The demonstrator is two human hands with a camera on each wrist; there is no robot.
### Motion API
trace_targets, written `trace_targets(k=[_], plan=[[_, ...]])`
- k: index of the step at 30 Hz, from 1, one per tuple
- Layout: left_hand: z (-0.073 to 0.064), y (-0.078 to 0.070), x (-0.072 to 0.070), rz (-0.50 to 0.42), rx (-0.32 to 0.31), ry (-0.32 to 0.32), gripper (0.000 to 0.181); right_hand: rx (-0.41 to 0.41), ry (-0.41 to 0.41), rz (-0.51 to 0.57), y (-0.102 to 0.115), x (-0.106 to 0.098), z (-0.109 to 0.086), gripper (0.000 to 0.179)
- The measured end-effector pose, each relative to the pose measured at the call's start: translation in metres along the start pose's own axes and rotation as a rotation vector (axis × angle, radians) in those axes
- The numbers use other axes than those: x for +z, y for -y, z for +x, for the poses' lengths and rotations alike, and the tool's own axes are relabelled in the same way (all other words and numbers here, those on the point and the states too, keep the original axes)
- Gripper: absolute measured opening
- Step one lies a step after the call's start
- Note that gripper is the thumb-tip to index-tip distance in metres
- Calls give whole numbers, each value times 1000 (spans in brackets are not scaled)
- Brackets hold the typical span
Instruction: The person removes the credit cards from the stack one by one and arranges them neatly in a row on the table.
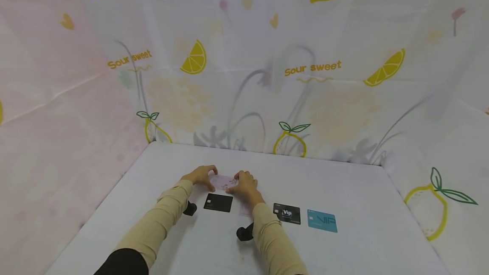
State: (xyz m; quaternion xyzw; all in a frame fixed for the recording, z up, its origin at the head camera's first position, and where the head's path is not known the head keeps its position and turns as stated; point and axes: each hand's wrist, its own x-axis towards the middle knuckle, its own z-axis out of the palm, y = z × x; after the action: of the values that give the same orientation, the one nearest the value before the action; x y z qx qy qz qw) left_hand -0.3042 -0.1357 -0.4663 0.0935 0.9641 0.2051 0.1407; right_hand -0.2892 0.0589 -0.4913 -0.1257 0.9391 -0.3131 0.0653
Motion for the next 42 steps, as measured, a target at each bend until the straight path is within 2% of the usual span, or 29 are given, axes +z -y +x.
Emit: trace_targets(k=[3,9,20,23,27,33,42], plan=[[0,1,1,-12,11,-5,50,3,19,0,1,-1,0,53],[1,5,5,-17,71,-44,50,7,36,-22,-3,0,2,56],[2,12,10,-33,119,-113,49,-100,0,47,-6,-2,-3,57],[0,14,11,-66,108,-118,52,-120,-8,85,-7,-3,-5,55],[-4,16,10,-145,69,-101,56,-130,-19,158,-9,-3,-7,54],[-11,19,8,-280,29,-78,61,-161,-39,201,-12,-4,-12,54],[-20,29,9,-472,103,-57,58,-208,-40,264,-11,-6,-21,53]])
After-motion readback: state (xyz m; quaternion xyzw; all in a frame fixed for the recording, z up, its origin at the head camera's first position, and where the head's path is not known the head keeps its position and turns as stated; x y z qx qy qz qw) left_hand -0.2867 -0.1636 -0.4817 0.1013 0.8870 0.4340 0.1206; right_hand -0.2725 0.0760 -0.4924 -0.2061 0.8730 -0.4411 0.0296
